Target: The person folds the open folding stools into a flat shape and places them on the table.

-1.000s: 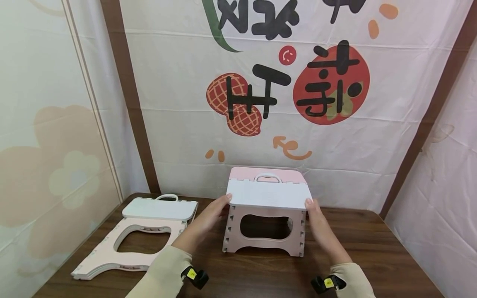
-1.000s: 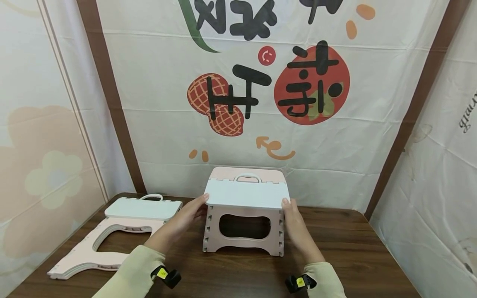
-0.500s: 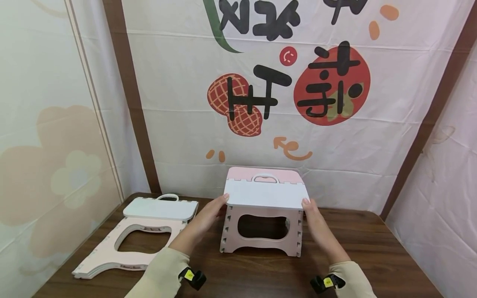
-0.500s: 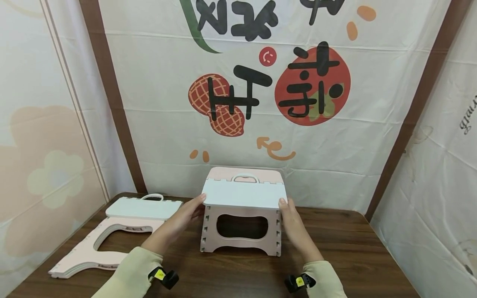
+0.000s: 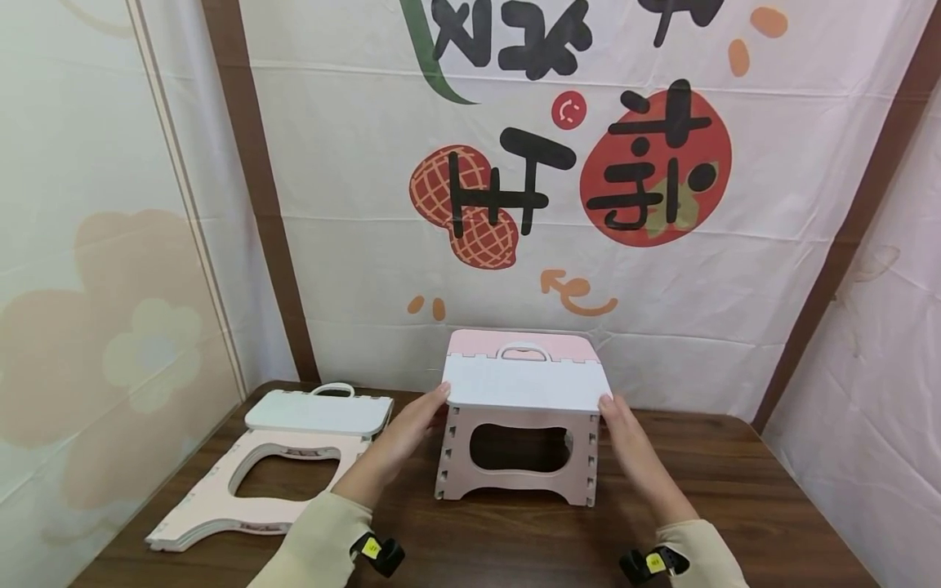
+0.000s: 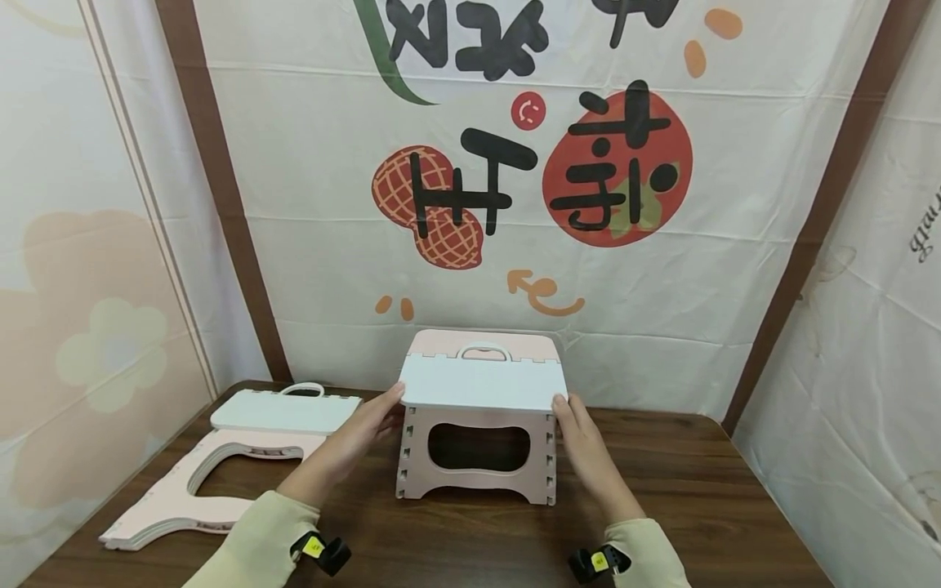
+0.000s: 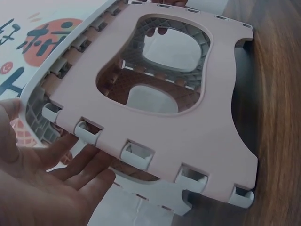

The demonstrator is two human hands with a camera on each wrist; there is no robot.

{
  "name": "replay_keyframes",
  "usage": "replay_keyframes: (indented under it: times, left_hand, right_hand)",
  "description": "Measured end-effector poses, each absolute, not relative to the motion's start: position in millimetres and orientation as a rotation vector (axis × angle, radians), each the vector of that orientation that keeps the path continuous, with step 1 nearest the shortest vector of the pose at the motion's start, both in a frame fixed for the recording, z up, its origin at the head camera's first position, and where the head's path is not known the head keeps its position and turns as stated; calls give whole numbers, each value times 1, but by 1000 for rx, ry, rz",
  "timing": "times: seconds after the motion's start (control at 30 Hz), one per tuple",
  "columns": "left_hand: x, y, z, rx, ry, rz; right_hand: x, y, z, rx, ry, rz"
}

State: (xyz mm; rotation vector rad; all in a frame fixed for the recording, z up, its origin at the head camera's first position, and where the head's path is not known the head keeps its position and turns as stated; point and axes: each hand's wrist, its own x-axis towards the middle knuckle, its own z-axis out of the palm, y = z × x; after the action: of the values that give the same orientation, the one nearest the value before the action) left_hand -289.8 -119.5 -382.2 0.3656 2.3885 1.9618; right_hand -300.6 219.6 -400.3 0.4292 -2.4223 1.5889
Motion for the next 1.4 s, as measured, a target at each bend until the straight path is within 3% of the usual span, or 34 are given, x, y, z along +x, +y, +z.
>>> replay_keyframes:
  times: [0.27,0.7,1.4]
  left_hand:
    - [-287,-126,-391,374,2357,1858]
    - [-288,-133,-408,468,2700,1308]
    - [-294,-124,-434,579,2903,1187]
  right_hand:
    - [-296,227,-408,465,-2475,1558]
    - [-296,239,-433,399,-2645,1527]
    - [-304,231,-453,475,-2742,1334]
